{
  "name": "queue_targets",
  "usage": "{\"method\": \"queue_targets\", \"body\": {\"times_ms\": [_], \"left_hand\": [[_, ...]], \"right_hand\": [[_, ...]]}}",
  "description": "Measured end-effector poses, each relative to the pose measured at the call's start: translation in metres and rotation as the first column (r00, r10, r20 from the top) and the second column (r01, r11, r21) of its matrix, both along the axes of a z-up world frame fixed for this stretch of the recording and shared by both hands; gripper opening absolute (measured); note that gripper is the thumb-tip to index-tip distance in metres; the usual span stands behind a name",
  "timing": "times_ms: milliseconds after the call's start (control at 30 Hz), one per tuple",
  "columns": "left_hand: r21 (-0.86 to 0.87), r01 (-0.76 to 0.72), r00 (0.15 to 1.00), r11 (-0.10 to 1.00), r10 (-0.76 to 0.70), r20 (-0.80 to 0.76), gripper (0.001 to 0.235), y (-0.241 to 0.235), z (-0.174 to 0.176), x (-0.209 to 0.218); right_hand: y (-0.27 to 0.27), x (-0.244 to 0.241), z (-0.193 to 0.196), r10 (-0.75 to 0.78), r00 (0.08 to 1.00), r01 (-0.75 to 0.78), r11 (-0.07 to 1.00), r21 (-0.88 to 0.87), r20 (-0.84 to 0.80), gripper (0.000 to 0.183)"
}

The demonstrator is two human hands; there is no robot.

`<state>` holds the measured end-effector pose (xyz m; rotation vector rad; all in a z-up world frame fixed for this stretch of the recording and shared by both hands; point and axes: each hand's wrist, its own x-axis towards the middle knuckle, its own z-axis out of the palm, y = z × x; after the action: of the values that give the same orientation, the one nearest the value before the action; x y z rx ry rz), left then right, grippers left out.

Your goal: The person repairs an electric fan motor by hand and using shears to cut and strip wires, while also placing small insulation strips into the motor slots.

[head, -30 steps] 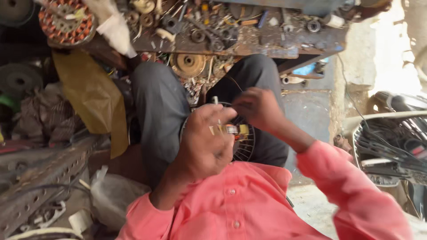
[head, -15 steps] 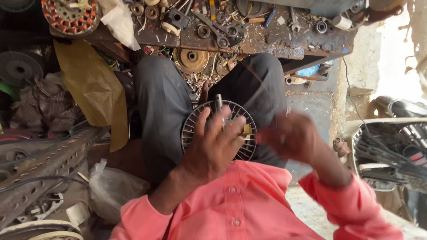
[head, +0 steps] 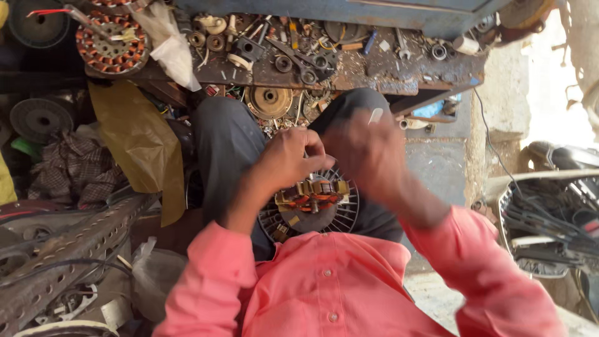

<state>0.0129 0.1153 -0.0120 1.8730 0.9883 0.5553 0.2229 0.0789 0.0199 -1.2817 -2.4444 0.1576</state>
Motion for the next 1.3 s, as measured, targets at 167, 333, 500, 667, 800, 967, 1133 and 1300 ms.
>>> {"method": "queue_targets", "body": {"times_ms": [167,333,500,667,800,967,1133,1300], "left_hand": [[-0.081,-0.125,0.934,0.989,0.145,0.328,0.017,-0.023,0.019,-0.023],[0.785,-0.04,0.993,0.618,0.111,-0.037,0.023,-0.078,0.055,-0.008],[0.197,-0.316,0.88,0.928,0.209,0.426,0.01,-0.059,0.034,0.002],[0.015,0.247,0.967,0.969,-0.247,0.056,0.011,0.012,-0.013,-0.006],[0.08,-0.05,0.968,0.996,0.029,0.248,0.008,-0.035,0.006,-0.028],[0.87,0.016,0.992,0.493,0.101,-0.075,0.019,-0.083,0.051,-0.008],[0.192,-0.289,0.832,0.938,0.147,0.535,0.007,-0.055,0.038,0.005],[-0.181,0.076,0.996,0.981,-0.064,0.067,0.016,0.005,0.001,-0.004]], "right_hand": [[-0.066,0.019,-0.008,0.263,0.964,-0.263,0.915,-0.306,-0.044,0.013],[-0.027,0.046,-0.027,0.033,0.991,-0.051,0.988,-0.144,-0.128,0.01],[0.022,0.006,-0.021,-0.153,0.834,-0.024,0.95,-0.312,-0.53,0.011],[-0.013,-0.003,0.012,0.313,0.95,-0.314,0.949,0.026,0.021,0.019],[-0.056,0.03,0.021,0.452,0.89,-0.453,0.865,-0.217,-0.057,0.015],[-0.015,0.041,-0.007,0.085,0.993,-0.103,0.961,-0.256,-0.078,0.009],[0.02,0.006,-0.012,-0.054,0.948,0.001,0.986,-0.166,-0.313,0.011],[-0.027,-0.007,0.007,0.105,0.987,-0.113,0.992,-0.057,-0.124,0.009]]}}
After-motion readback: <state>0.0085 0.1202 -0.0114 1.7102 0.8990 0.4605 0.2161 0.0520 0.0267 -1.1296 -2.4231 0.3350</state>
